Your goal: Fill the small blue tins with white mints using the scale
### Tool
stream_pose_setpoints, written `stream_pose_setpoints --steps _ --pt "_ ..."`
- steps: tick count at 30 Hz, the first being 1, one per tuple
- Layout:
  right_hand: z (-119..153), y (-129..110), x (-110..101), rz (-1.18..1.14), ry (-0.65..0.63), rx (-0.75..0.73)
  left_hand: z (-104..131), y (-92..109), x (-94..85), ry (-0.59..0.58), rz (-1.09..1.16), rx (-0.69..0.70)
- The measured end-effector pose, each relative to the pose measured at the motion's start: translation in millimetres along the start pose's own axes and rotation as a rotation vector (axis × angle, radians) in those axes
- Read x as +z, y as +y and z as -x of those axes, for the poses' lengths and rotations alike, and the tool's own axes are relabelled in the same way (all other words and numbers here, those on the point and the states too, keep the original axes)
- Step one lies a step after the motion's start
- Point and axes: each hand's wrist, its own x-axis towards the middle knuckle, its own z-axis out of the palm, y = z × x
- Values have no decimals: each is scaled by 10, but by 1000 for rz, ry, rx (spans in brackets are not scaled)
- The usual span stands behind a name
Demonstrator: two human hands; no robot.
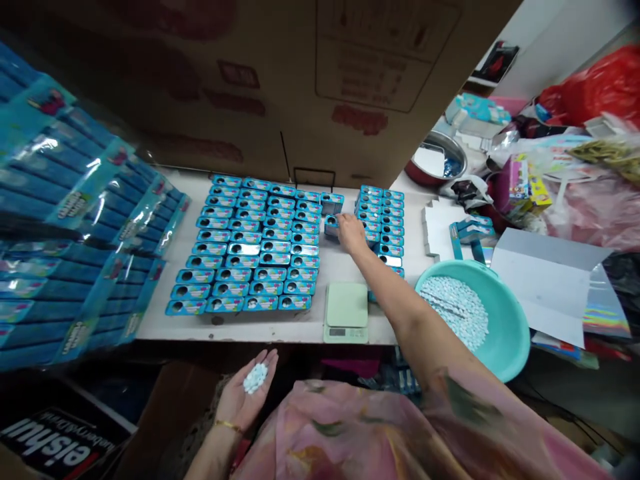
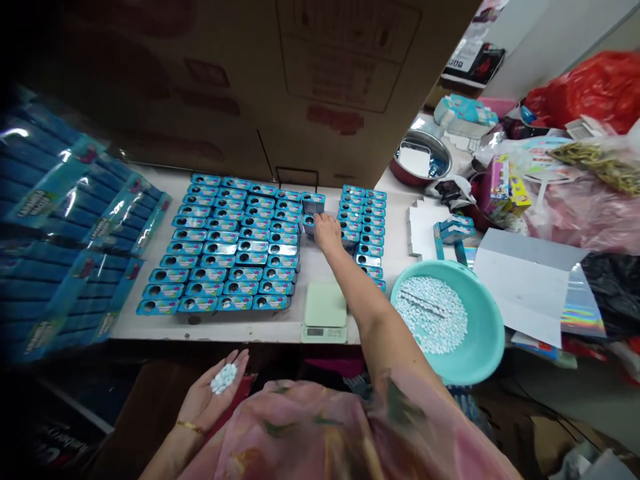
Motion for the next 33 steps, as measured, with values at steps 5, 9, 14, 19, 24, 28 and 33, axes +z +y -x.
stream_pose_setpoints --steps 5,9,14,19,24,28,33 --pt "-390 114 223 -72 -36 -1 18 64 -84 67 9 6" --pt "-13 382 119 2 76 23 -34 80 -80 84 -4 10" --pt "460 587 85 229 9 16 -84 57 32 36 -41 -10" --pt "542 616 106 288 20 -35 -45 32 121 -30 -41 16" --pt "1100 470 -234 268 -30 -263 -17 -39 109 -55 -52 -20" --pt "1653 147 -346 214 -159 -417 -23 -163 171 -78 -87 -59" --pt "1923 -13 -207 94 -201 -437 -16 -294 299 -141 -136 -98"
